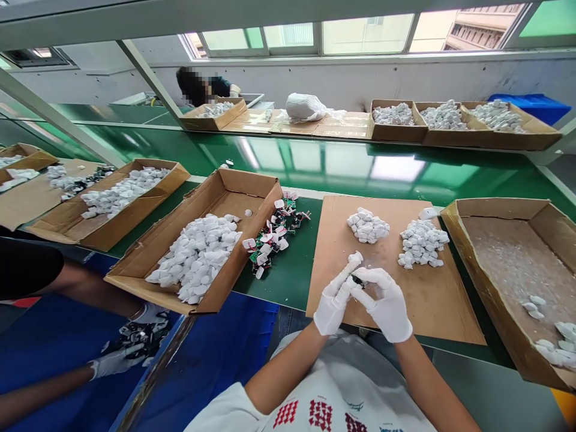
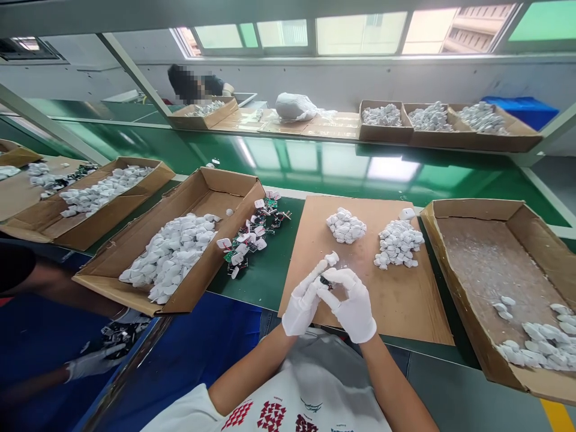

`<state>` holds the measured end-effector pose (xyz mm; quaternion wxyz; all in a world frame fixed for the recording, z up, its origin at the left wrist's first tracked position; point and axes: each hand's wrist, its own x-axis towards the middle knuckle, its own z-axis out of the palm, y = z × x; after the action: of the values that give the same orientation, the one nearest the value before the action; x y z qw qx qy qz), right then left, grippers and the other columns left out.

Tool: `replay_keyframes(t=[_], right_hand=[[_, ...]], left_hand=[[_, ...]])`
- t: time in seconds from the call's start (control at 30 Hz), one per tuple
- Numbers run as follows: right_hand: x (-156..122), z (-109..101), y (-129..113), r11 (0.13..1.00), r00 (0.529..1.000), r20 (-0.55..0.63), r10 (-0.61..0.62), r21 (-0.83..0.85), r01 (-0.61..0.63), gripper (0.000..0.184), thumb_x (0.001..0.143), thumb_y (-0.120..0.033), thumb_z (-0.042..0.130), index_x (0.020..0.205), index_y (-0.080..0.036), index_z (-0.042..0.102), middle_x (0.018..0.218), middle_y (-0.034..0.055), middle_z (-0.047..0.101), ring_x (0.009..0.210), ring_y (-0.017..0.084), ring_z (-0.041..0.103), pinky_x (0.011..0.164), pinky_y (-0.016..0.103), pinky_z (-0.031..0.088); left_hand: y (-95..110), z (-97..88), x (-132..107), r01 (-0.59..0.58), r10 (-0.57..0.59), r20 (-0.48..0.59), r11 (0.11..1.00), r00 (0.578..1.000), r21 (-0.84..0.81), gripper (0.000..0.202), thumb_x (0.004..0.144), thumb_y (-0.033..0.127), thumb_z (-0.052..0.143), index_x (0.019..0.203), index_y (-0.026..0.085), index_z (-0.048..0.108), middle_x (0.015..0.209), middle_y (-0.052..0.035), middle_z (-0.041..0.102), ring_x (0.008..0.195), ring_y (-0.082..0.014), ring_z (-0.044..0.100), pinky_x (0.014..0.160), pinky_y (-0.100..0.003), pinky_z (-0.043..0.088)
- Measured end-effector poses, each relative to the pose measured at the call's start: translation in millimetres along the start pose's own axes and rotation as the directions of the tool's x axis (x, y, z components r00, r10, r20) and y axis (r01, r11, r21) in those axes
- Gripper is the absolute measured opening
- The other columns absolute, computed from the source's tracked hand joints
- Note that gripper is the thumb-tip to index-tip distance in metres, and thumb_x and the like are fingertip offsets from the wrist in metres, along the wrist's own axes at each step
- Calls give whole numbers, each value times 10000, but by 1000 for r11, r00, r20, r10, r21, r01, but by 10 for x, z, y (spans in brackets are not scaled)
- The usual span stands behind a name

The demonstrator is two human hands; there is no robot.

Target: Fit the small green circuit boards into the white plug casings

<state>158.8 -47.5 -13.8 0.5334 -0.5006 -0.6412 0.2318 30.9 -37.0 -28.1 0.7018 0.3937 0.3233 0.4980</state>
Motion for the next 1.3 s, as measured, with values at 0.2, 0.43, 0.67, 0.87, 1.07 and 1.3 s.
replay_keyframes(t=[0.2,0.43,0.67,0.87,1.07,1.3], right_hand=[[14,-76,33,960,978,158,135,224,-168,193,822,-280,637,1014,-264,644,1018,52,666,928,192,660,779,330,595],[-45,-17,31,972,984,75,164,160,-174,147,806,-253,653,951,-247,637,1005,49,671,877,181,669,779,330,597],[-34,-318,-57,984,996,82,-17,-176,31,287,851,-189,566,1109,-293,637,1059,51,669,949,201,644,809,357,559],[72,-366,-97,981,913,397,-91,-125,152,344,869,-224,551,1205,-291,580,1166,50,647,1089,217,599,944,403,509],[11,-198,-118,995,992,72,-103,-6,103,306,835,-191,600,1125,-287,580,1071,49,654,1029,209,616,894,397,537],[-42,4,-96,975,974,-43,-224,-13,224,348,802,-149,615,1120,-286,579,1141,71,621,1097,242,588,910,456,524]], left_hand=[[-9,-7,-3,-11,11,-1,1000,1000,8,561,832,524,553,1307,224,543,1405,-55,494,1303,-286,431,1075,-380,388],[30,2,15,-27,24,34,996,999,82,627,814,538,563,1344,208,503,1343,-73,554,1272,-289,449,1048,-376,394],[12,-20,-11,-34,30,47,997,998,70,542,824,450,604,1284,166,561,774,-31,656,690,-150,574,725,-301,481],[156,-105,93,142,-132,334,990,933,-5,933,695,424,754,1459,188,274,543,57,533,505,-102,537,547,-235,460],[197,-191,204,288,-226,387,951,894,-112,958,540,524,818,1363,211,442,770,-38,661,676,-173,644,620,-294,529],[10,134,-84,109,-125,-23,927,992,-359,355,689,488,735,796,154,685,823,-58,684,802,-196,643,768,-347,506]])
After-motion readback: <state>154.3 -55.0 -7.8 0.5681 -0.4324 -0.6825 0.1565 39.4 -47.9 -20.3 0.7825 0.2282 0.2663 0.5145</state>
